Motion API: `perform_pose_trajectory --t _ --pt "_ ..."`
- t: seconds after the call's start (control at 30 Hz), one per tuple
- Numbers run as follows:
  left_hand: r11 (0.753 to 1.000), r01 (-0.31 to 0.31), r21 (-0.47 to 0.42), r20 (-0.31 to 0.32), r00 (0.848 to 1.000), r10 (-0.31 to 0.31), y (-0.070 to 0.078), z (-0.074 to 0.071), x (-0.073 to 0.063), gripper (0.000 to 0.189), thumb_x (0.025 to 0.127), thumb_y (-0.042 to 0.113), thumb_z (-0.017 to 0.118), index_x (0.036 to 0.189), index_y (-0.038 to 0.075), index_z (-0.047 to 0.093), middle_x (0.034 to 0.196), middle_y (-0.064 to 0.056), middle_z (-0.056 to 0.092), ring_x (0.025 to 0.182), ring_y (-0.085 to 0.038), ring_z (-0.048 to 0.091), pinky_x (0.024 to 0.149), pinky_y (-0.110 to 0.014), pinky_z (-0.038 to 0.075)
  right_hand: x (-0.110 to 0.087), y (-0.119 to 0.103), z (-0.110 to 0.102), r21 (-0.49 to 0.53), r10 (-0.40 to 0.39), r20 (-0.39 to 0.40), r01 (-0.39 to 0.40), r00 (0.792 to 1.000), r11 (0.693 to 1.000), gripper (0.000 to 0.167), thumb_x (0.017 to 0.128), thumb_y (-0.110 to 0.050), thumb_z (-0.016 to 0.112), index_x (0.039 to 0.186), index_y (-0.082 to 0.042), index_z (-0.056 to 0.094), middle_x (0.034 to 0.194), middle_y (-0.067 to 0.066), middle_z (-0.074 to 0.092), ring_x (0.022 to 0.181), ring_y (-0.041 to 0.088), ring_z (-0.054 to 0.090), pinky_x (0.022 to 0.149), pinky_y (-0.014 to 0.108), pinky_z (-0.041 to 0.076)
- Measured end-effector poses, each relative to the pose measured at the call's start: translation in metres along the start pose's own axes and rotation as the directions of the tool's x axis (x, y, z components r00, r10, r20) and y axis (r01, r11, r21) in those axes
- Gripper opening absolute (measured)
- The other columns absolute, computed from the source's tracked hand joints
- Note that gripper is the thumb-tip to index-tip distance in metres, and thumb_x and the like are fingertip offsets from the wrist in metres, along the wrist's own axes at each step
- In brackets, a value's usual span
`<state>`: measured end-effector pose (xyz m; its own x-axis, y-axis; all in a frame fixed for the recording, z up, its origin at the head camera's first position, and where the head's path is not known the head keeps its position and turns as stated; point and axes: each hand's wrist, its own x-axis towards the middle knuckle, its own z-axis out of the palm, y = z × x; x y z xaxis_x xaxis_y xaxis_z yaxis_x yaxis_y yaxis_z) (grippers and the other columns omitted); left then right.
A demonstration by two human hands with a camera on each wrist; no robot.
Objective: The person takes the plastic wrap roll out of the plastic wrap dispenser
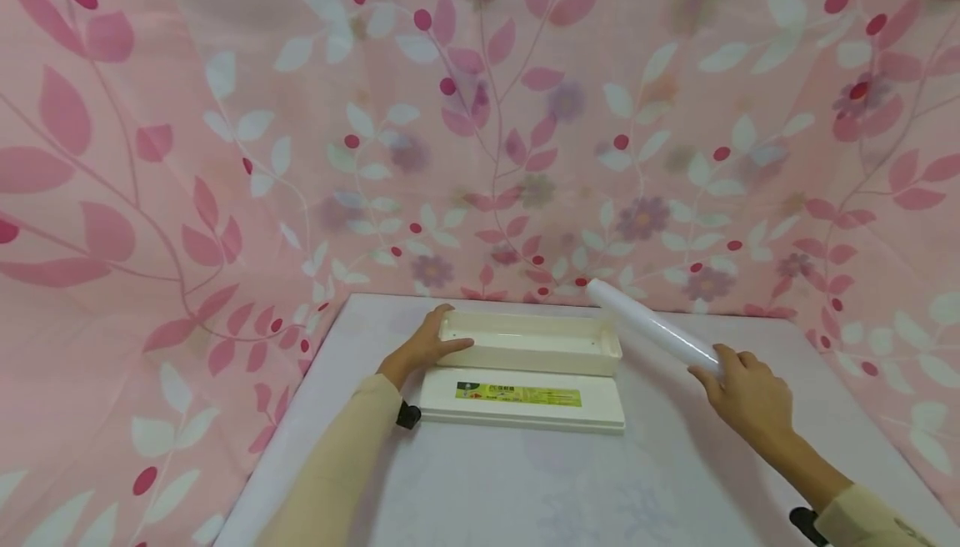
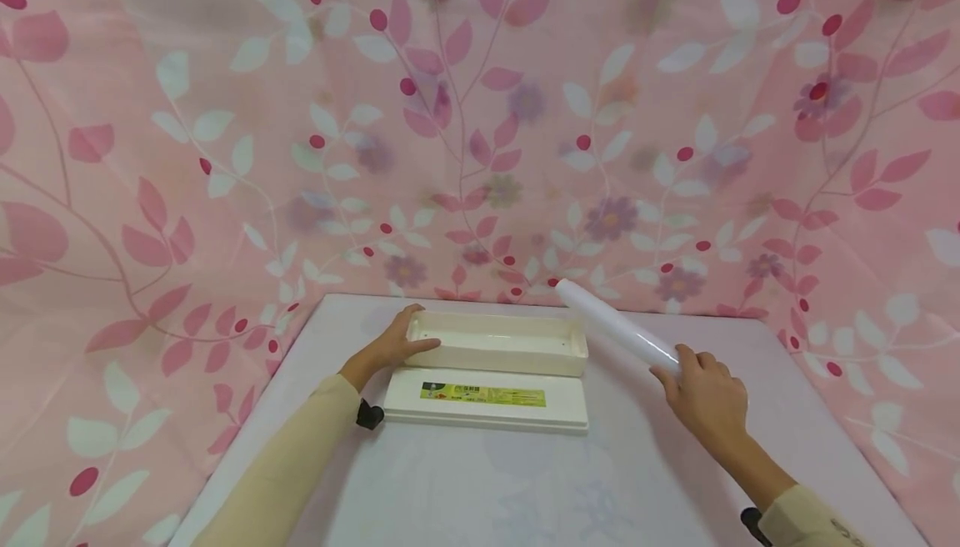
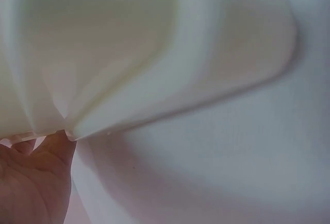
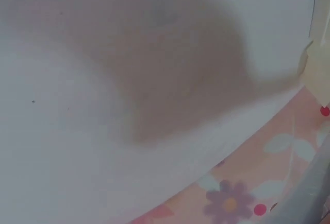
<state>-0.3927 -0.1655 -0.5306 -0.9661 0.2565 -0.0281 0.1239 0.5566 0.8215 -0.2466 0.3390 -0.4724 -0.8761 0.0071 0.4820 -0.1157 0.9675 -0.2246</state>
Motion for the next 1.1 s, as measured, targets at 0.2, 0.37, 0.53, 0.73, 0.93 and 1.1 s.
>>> perform_pose_trajectory --t 0.2,0.37,0.53,0.73,0.93,1.1 --pt "1.0 0.01 -0.009 0.017 1.0 -0.01 0.002 -0.002 -0.002 0.096 0.081 0.047 0.079 0.152 0.014 0.024 0.15 -0.018 0.033 0.135 -0.033 0.039 0.116 -0.053 0.03 -0.004 0.004 -0.001 0.012 0.074 0.099 -0.075 0.992 0.997 0.057 0.091 -0.047 0.066 0.123 0.0 0.058 0.099 0.031 0.064 0.073 0.044 0.061 0.048 0.054 0.044" --pt "1.0 0.007 -0.009 0.016 1.0 -0.007 0.001 -0.005 0.0 0.098 0.08 0.048 0.08 0.152 0.014 0.023 0.15 -0.018 0.032 0.136 -0.033 0.038 0.116 -0.054 0.029 -0.008 0.005 0.0 0.017 0.12 0.167 -0.124 0.979 0.992 0.058 0.093 -0.049 0.062 0.125 -0.001 0.057 0.101 0.03 0.063 0.077 0.042 0.061 0.048 0.05 0.045" --pt "1.0 -0.003 -0.021 0.022 1.0 0.003 0.001 -0.004 0.002 0.098 0.079 0.048 0.08 0.152 0.013 0.024 0.15 -0.019 0.032 0.134 -0.034 0.039 0.115 -0.054 0.03 -0.012 0.012 0.001 0.008 0.172 0.175 -0.176 0.969 0.984 0.054 0.094 -0.05 0.06 0.12 -0.002 0.057 0.095 0.029 0.063 0.076 0.04 0.061 0.045 0.046 0.04" --pt "1.0 0.004 -0.03 0.022 1.0 -0.004 -0.002 -0.001 0.003 0.097 0.079 0.047 0.081 0.151 0.014 0.025 0.149 -0.017 0.033 0.134 -0.032 0.039 0.116 -0.052 0.029 -0.016 0.019 0.0 -0.002 0.183 0.189 -0.186 0.965 0.983 0.056 0.095 -0.052 0.057 0.121 -0.003 0.056 0.095 0.029 0.063 0.077 0.039 0.061 0.045 0.045 0.04" --pt "1.0 -0.009 -0.027 0.01 1.0 0.009 -0.003 0.0 0.004 0.097 0.079 0.047 0.081 0.151 0.012 0.026 0.147 -0.018 0.035 0.131 -0.032 0.041 0.115 -0.053 0.031 -0.023 0.019 0.001 -0.012 0.185 0.218 -0.187 0.958 0.982 0.059 0.095 -0.055 0.056 0.123 -0.003 0.056 0.095 0.028 0.065 0.076 0.039 0.062 0.045 0.044 0.04" --pt "1.0 -0.017 -0.025 0.006 1.0 0.017 -0.004 0.0 0.004 0.094 0.08 0.044 0.081 0.15 0.013 0.026 0.145 -0.018 0.036 0.129 -0.031 0.042 0.114 -0.052 0.032 -0.025 0.015 0.003 -0.01 0.181 0.262 -0.185 0.948 0.983 0.063 0.094 -0.056 0.056 0.122 0.001 0.056 0.089 0.025 0.066 0.069 0.032 0.061 0.045 0.039 0.038"
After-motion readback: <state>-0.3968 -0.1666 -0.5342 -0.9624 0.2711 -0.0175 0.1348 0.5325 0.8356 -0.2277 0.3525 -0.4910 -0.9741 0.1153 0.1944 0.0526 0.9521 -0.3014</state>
